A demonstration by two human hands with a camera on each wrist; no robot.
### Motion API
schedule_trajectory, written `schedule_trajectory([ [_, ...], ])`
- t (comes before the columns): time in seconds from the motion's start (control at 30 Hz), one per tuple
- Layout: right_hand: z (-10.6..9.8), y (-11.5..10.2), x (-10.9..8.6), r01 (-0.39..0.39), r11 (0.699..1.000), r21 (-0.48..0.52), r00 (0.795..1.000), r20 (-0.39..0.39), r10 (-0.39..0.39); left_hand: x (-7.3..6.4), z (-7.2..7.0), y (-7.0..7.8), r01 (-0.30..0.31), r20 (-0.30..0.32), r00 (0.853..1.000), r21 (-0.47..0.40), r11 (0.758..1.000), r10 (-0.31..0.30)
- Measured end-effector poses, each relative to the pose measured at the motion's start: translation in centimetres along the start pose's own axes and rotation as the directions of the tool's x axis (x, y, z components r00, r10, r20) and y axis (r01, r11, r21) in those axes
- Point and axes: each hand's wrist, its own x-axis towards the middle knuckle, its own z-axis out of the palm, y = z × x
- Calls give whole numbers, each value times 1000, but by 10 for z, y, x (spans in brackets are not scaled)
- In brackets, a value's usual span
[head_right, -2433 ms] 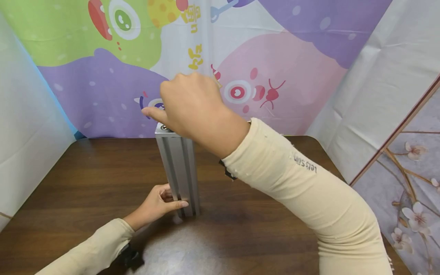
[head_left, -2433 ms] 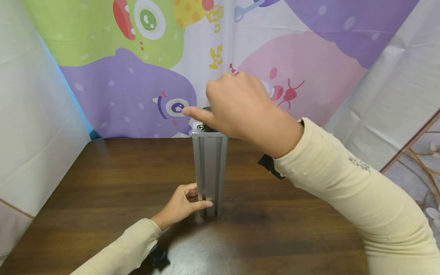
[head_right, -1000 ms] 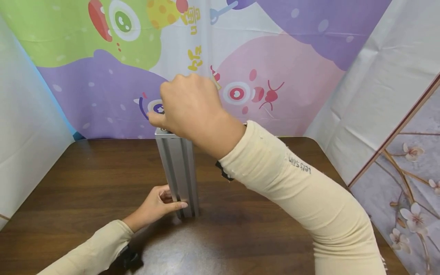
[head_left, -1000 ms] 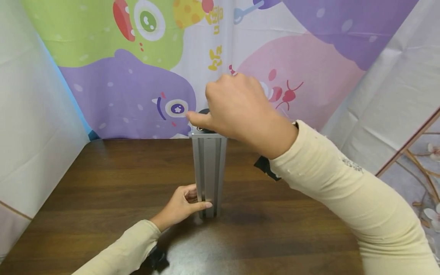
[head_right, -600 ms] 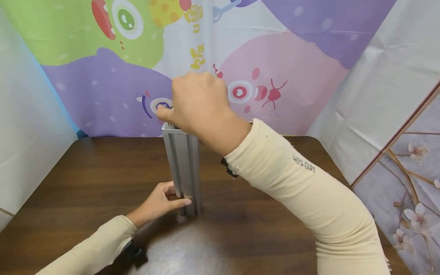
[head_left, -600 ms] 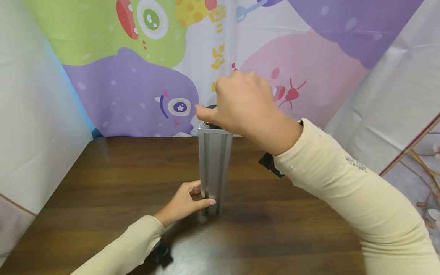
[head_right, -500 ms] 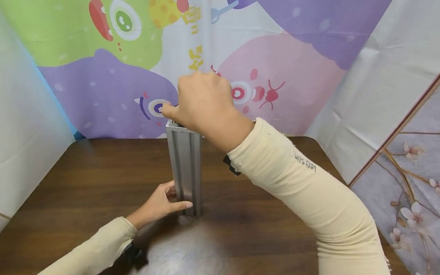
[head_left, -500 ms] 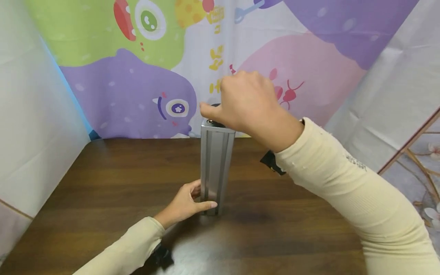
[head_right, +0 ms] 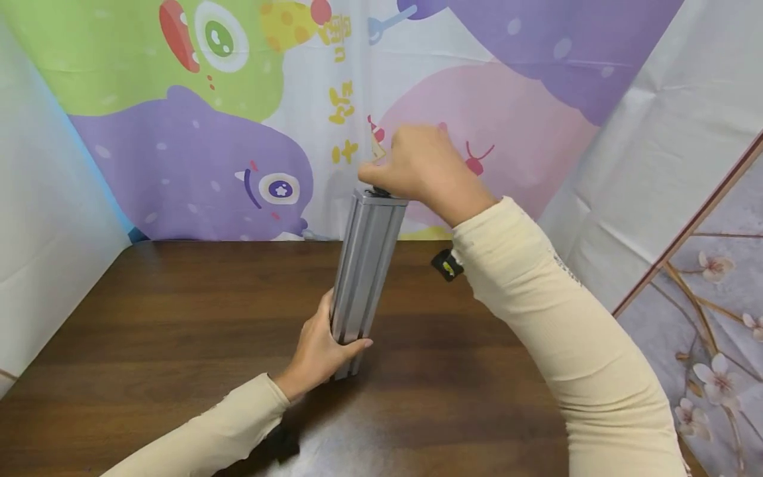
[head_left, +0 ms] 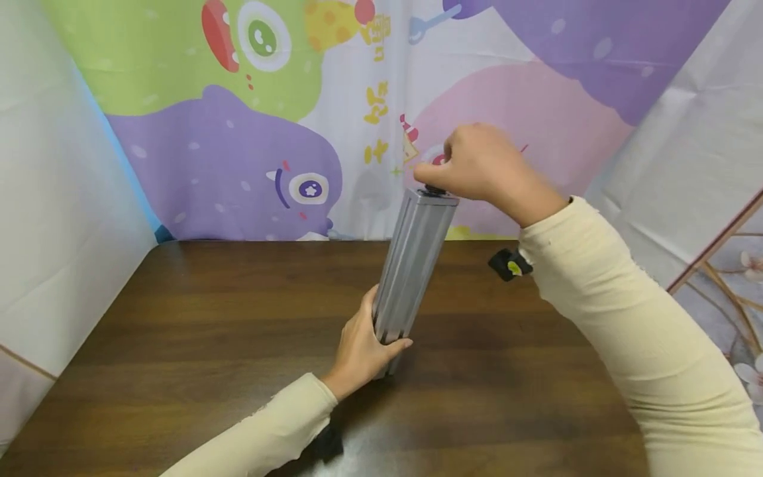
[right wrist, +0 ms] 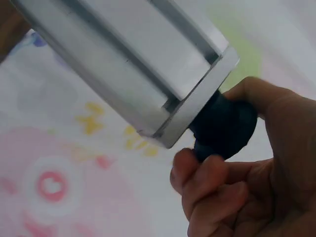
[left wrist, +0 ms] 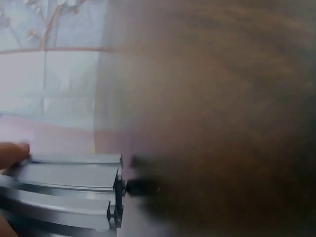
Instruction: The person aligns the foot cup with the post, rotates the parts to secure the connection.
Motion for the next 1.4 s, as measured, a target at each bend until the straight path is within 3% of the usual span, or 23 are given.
schedule_trajectory([
  [0.1, 5, 33, 0, -99, 991, 84, 993, 71, 94, 4, -2, -2, 9, 43, 999, 0, 1000, -9],
  [0.2, 17, 68, -7, -208, 955, 212, 970, 174, 173, 7, -10, -10, 26, 80, 996, 14, 1000, -28],
  [0.3, 39, 101, -18, -298, 886, 355, 937, 285, 201, 13, -24, -20, 33, 125, 992, 23, 999, -36],
  [0.43, 80, 137, -36, -400, 745, 533, 891, 417, 179, 29, -51, -30, 21, 228, 973, 35, 999, -29],
  [0.5, 102, 150, -45, -458, 662, 593, 862, 480, 166, 41, -64, -36, -21, 310, 951, 51, 998, 4],
  [0.57, 125, 159, -55, -516, 555, 652, 832, 535, 144, 54, -77, -41, -87, 390, 919, 69, 994, 53],
  [0.63, 148, 167, -65, -551, 457, 698, 813, 573, 106, 66, -86, -48, -137, 478, 874, 61, 989, 92],
  [0.73, 180, 173, -79, -556, 345, 757, 812, 583, 29, 77, -96, -59, -144, 584, 806, 32, 989, 99],
  [0.83, 204, 175, -88, -531, 297, 794, 826, 563, -27, 84, -99, -70, -112, 662, 745, 4, 994, 81],
  [0.93, 219, 175, -91, -511, 273, 815, 843, 537, -23, 89, -96, -78, -114, 693, 717, 11, 993, 75],
  [1.03, 230, 172, -89, -498, 263, 826, 859, 512, 15, 93, -92, -85, -113, 687, 725, 40, 993, 55],
  [1.2, 243, 166, -84, -506, 250, 826, 860, 504, 77, 94, -84, -94, -118, 640, 769, 134, 984, 5],
  [1.3, 248, 165, -81, -530, 247, 811, 847, 518, 115, 91, -80, -97, -167, 601, 799, 211, 963, 7],
  [1.4, 250, 164, -78, -542, 271, 795, 840, 525, 139, 87, -77, -97, -230, 568, 823, 323, 918, 6],
])
